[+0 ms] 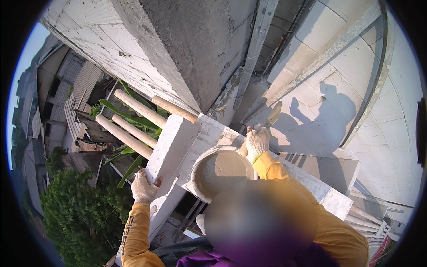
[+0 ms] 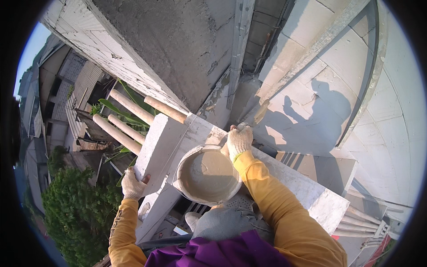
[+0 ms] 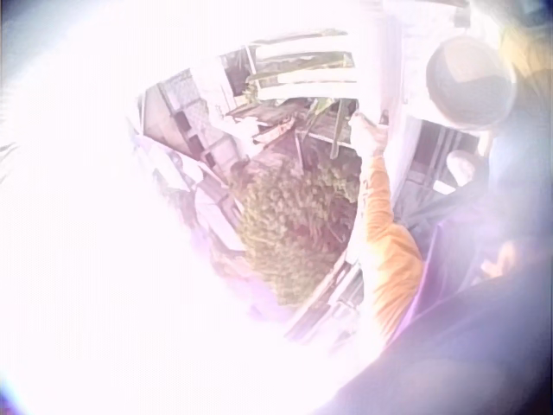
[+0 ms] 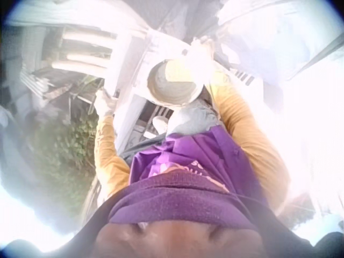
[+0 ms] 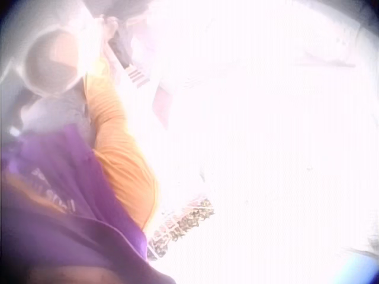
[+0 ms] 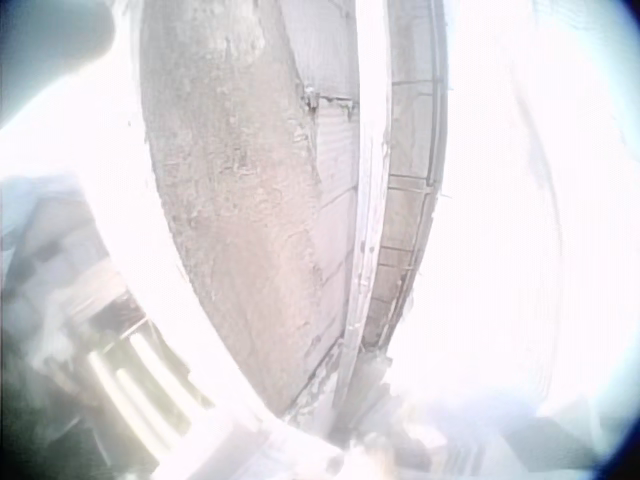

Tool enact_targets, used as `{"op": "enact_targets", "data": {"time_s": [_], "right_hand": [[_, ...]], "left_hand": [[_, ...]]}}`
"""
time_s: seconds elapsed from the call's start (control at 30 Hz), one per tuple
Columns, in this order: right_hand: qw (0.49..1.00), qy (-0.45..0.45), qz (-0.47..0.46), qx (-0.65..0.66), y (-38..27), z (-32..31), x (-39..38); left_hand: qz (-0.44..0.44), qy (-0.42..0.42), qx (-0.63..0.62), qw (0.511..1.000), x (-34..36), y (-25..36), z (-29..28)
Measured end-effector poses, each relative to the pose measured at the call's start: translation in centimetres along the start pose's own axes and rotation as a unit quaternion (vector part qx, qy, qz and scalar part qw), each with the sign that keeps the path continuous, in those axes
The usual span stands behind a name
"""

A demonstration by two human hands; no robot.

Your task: The person applies mortar to a brick using a trowel and then places the brick onto a wall structure, pressing it into place.

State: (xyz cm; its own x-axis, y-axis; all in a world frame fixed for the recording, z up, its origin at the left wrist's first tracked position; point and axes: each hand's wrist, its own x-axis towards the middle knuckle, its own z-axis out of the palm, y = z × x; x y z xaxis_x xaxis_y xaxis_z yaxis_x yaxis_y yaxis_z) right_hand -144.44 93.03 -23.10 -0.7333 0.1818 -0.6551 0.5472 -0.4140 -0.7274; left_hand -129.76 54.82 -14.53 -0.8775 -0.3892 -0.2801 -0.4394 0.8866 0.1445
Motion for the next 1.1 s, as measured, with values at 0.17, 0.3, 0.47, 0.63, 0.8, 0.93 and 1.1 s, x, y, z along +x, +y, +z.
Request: {"op": "enact_targets", "data": {"time_s": [0.17, 0.3, 0.47, 0.63, 0.8, 0.93, 1.1], "right_hand": [[0.990, -0.059, 0.126, 0.030, -1.3, 8.4, 2.6], [0.987, -0.111, 0.091, 0.078, -3.5, 3.1, 1.2], [0.958, -0.257, 0.095, -0.087, -9.0, -5.5, -5.9], [0.632, -0.370, -0.236, -0.639, -9.9, -11.1, -10.5], [0.536, -0.390, -0.081, -0.744, -5.9, -6.3, -11.4], [0.389, -0.490, -0.169, -0.761, 2.0, -4.9, -9.2], [0.529, -0.544, -0.050, -0.649, -1.2, -3.7, -10.1]], "left_hand": [[-0.014, -0.011, -0.035, 0.999, 0.1, 0.0, 0.1], [-0.001, -0.007, -0.022, 1.000, -0.3, -0.2, -0.7], [-0.010, -0.001, -0.027, 1.000, -0.3, 0.5, 0.0], [0.010, 0.011, -0.026, 1.000, 0.0, -0.2, 0.4], [0.025, 0.029, -0.042, 0.998, 0.2, -1.0, 0.7], [0.026, 0.022, -0.045, 0.998, 0.2, -0.3, 0.6], [0.008, 0.015, -0.021, 1.000, -0.3, -0.4, 0.5]]}}
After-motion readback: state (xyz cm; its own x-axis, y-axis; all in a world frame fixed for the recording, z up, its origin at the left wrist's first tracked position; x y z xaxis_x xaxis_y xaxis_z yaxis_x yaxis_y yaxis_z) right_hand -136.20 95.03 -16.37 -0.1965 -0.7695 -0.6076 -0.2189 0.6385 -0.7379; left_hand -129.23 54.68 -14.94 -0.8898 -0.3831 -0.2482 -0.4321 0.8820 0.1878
